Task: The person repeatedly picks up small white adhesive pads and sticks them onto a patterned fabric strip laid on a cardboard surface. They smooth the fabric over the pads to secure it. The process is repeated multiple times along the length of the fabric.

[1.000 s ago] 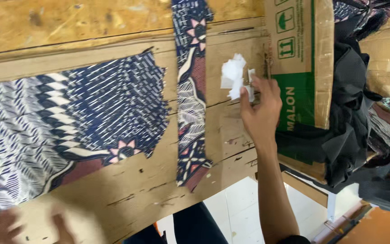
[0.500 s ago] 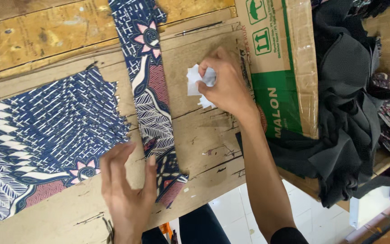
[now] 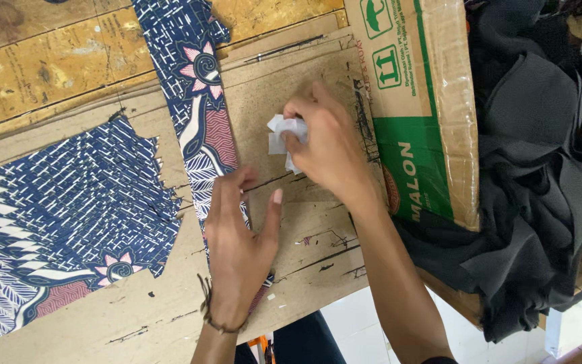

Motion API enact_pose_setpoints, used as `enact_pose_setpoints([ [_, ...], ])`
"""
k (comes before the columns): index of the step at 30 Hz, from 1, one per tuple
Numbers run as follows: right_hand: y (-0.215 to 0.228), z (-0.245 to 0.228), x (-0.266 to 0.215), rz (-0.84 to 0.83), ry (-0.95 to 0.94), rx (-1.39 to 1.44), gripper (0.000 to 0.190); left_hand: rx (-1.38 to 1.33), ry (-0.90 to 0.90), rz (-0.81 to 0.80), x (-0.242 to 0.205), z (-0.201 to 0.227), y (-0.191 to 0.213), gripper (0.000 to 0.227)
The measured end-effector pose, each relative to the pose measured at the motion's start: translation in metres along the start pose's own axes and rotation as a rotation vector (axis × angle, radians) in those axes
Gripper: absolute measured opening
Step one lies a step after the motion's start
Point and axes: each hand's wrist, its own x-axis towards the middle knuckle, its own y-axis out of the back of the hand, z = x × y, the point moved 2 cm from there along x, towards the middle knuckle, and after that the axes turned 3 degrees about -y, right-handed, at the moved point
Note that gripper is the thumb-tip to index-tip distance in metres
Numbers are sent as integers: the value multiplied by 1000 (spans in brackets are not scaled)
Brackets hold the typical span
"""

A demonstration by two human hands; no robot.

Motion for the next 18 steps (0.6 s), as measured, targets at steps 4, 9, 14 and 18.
enact_pose_setpoints([
  [4, -5, 5, -7, -31, -93, 139, 33, -10, -1, 14, 16, -4, -8, 39],
  [9, 0, 14, -8, -74, -310, 416, 34, -85, 38, 4, 25, -4, -10, 38],
  [14, 24, -7, -36, 58, -338, 565, 38, -413, 38, -74, 21, -1, -19, 56],
  [18, 34, -43, -58, 101, -265, 350, 37, -934, 199, -123, 6, 0, -32, 39],
])
